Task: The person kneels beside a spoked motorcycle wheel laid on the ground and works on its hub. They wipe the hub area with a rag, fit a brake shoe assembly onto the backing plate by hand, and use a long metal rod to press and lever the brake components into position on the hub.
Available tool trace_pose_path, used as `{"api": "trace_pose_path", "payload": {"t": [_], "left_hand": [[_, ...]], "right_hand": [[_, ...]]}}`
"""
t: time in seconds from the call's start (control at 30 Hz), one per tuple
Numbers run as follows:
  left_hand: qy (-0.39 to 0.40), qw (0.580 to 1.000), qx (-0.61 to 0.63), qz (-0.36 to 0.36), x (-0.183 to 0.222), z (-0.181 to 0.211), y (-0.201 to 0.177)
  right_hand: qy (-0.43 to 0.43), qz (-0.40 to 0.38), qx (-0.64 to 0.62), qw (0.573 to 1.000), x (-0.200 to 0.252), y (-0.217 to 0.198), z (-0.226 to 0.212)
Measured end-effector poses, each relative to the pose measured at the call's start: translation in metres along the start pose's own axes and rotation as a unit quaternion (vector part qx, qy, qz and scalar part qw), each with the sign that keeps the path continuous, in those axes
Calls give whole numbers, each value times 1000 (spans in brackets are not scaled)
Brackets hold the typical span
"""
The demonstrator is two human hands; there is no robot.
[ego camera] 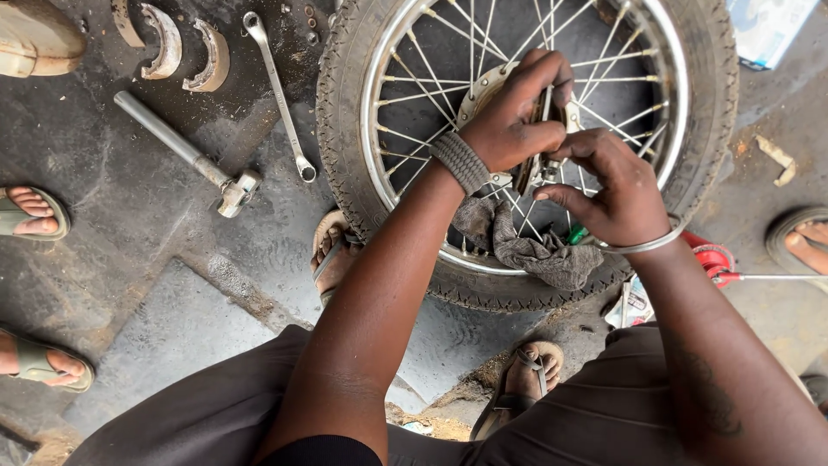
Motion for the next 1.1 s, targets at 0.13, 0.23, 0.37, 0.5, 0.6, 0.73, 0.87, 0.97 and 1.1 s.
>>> {"api": "trace_pose_path", "payload": {"t": [0.13,0.23,0.37,0.5,0.6,0.73,0.87,0.97,1.1], "left_hand": [[-90,991,95,-16,-1,-16,-2],[11,1000,8,-8,1,-9,-2],[-86,995,30,-28,6,-54,12],[-38,998,25,54,15,-58,15],[-121,990,64,-15,3,-68,27],[-131,975,179,-5,8,-46,15],[-32,964,263,29,7,-12,3],[61,989,131,28,16,24,6],[59,998,30,9,21,46,6]], "right_hand": [[-4,19,27,999,-4,0,-10],[-20,37,82,996,-4,-2,-15],[-20,17,100,995,6,7,-5],[-7,1,99,995,17,18,10],[19,5,102,995,17,11,13],[-3,9,100,995,10,5,2],[48,89,12,995,5,-18,-4],[125,148,-79,978,10,-27,4],[134,156,-88,975,5,-30,-7]]}}
Point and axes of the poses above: each hand's wrist, its own x-axis away from the middle knuckle, its own y-axis out of the palm, z = x × y, the point moved 9 cm from there along -x, towards the middle knuckle, and after that the axes turned 6 degrees about -y, right-handed, at the moved point
